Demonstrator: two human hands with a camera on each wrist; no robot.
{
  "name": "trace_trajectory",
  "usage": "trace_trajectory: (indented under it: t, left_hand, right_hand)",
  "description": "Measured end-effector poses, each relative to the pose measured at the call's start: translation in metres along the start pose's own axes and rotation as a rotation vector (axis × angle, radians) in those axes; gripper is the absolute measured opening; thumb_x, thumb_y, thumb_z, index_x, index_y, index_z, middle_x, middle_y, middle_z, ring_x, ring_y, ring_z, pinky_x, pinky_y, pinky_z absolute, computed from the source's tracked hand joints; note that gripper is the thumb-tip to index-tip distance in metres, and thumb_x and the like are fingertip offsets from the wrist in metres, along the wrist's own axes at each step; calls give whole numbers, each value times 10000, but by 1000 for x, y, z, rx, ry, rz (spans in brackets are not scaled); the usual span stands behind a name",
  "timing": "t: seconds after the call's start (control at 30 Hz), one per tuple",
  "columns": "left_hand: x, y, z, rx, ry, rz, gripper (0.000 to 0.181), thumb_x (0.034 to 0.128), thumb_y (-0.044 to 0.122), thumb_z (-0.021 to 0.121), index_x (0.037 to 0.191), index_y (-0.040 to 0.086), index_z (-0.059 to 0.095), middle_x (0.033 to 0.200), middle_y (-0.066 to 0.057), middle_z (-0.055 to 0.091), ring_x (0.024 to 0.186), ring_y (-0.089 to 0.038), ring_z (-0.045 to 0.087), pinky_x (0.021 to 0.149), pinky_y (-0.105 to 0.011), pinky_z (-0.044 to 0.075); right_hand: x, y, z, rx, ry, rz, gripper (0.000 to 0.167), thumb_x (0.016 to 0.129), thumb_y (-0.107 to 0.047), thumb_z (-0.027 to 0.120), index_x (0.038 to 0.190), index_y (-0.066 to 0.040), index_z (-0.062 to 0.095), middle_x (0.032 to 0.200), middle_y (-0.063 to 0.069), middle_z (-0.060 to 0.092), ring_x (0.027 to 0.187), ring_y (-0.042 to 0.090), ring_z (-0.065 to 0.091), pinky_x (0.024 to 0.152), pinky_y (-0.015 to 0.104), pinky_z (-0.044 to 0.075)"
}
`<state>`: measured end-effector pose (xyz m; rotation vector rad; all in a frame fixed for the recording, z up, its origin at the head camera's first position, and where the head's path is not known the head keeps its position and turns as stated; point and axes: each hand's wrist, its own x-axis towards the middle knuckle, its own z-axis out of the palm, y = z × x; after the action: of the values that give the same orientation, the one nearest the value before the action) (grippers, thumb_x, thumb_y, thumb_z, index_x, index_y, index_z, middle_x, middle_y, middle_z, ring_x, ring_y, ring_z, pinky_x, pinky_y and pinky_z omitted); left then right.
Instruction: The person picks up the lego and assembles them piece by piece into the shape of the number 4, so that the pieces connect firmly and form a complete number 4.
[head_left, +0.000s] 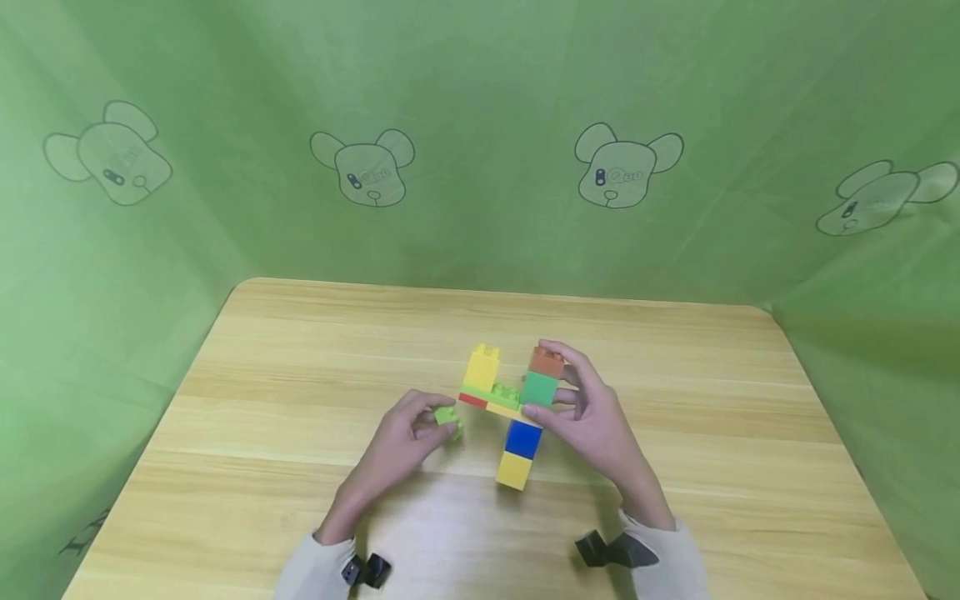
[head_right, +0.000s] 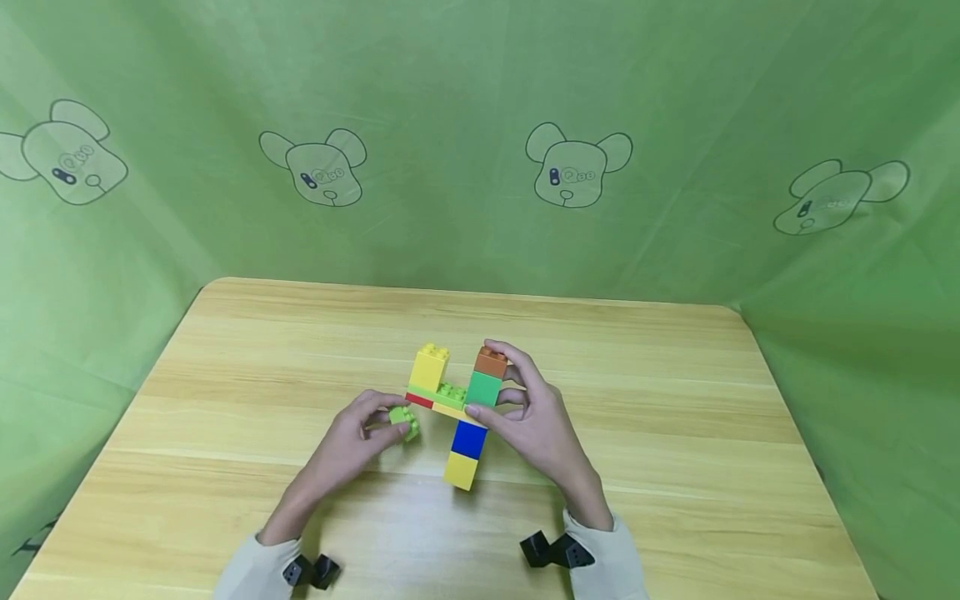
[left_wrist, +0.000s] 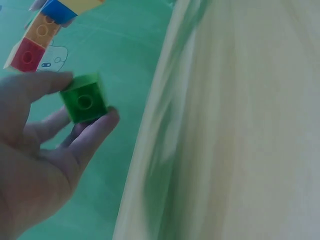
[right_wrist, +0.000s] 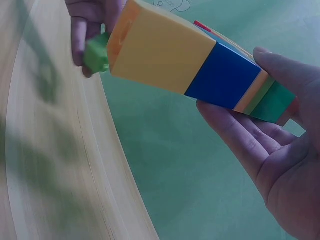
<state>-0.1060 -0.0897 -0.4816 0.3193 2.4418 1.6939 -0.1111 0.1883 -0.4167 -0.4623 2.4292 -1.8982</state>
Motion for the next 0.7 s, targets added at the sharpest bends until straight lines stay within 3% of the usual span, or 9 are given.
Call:
trace_trajectory:
  t: [0.1, 0.2, 0.47, 0.7]
  left_hand:
    - [1, 5, -3, -79, 71, -32, 396, 961, 279, 755, 1315, 123, 669, 1264, -67, 632, 1135, -279, 656, 963, -482, 583]
    - [3, 10, -7, -161, 104, -43, 412, 978, 278, 735, 1336, 96, 645, 1290, -91, 653, 1127, -281, 678, 976, -480, 579]
    - [9, 18, -14, -346, 126, 3, 412, 1016, 190, 680, 1378, 19, 583, 1172, -176, 729, 1087, -267, 708, 991, -373, 579]
    - [14, 26, -15, -417, 133, 46, 404, 1020, 116, 646, 1403, 22, 559, 1339, -155, 629, 1118, -312, 690, 1021, -482, 560]
  right_hand:
    - [0, -1, 0, -2, 2, 3, 774, 902, -38, 808, 1549, -216, 423, 1441, 231, 550, 1094, 410, 703, 765, 374, 656]
    - [0, -1, 0, -6, 4, 3, 771, 904, -34, 805, 1549, -213, 424, 1434, 211, 561, 1094, 411, 703, 769, 370, 655]
    - [0, 0, 1, -12, 4, 12, 784, 896, -46, 816, 1548, -234, 424, 1431, 179, 567, 1096, 400, 705, 765, 381, 657]
    - [0, 0, 1, -16, 2, 12, 786, 896, -51, 817, 1550, -237, 423, 1437, 187, 567, 1093, 395, 708, 763, 382, 657]
